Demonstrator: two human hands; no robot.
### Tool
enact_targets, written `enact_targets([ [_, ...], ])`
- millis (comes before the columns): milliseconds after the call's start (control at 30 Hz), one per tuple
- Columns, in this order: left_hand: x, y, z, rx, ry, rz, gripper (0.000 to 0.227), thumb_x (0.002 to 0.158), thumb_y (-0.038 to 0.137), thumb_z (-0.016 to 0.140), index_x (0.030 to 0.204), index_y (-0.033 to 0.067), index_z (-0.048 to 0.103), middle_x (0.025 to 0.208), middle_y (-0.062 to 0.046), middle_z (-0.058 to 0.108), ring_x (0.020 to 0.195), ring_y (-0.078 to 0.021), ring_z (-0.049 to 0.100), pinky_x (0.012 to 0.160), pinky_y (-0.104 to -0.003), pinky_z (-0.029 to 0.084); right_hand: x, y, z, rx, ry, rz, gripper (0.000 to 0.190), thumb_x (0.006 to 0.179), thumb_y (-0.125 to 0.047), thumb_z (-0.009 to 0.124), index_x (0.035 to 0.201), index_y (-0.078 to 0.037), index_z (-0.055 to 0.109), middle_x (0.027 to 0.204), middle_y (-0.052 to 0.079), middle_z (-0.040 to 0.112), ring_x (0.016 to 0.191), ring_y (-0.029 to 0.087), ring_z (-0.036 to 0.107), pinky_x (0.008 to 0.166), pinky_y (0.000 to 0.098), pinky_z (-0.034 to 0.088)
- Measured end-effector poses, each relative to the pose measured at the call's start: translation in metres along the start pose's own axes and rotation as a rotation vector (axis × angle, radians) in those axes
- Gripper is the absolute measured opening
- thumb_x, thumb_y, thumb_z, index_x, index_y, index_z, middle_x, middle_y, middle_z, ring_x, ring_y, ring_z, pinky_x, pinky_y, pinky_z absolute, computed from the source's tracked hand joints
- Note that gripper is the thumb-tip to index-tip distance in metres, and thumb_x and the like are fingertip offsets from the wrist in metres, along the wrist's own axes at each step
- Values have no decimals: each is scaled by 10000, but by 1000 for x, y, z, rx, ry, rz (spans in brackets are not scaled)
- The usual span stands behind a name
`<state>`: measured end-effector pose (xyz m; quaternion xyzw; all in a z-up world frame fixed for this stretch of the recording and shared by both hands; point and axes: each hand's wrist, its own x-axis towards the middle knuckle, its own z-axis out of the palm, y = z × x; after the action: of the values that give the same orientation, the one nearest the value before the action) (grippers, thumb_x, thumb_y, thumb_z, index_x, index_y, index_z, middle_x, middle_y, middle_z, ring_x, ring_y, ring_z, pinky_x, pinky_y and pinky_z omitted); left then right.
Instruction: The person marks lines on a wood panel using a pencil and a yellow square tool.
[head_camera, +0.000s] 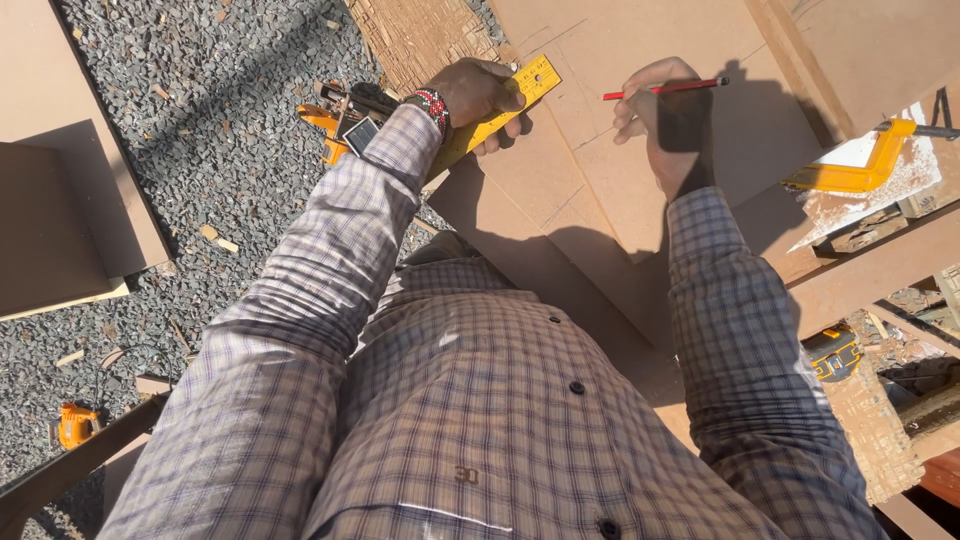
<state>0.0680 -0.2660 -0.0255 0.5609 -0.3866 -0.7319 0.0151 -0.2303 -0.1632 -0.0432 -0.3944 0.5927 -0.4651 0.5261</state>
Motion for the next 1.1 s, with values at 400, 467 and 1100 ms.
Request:
enact_targets([
  [400,54,26,-47,492,8,42,534,1096,348,793,1615,229,769,1254,24,930,724,-177,841,697,-334,727,60,-21,49,-99,-26,-63,81,1126,-32,760,1098,-88,708,888,108,772,719,169,728,579,316,620],
  [467,40,21,-40,284,-26,-3,601,1112,256,781,1694,182,655,1092,-75,898,627,-220,755,594,-375,676,60,-26,52,-104,-22,-33,68,1089,-32,758,1087,-82,711,885,105,771,710,171,727,574,314,618],
  [1100,32,29,-34,183,-58,-53,711,1143,215,751,1808,169,504,971,-107,914,548,-240,721,506,-395,670,70,-29,53,-356,-53,46,84,1014,-49,714,1005,-121,757,812,51,755,623,105,672,484,237,525],
])
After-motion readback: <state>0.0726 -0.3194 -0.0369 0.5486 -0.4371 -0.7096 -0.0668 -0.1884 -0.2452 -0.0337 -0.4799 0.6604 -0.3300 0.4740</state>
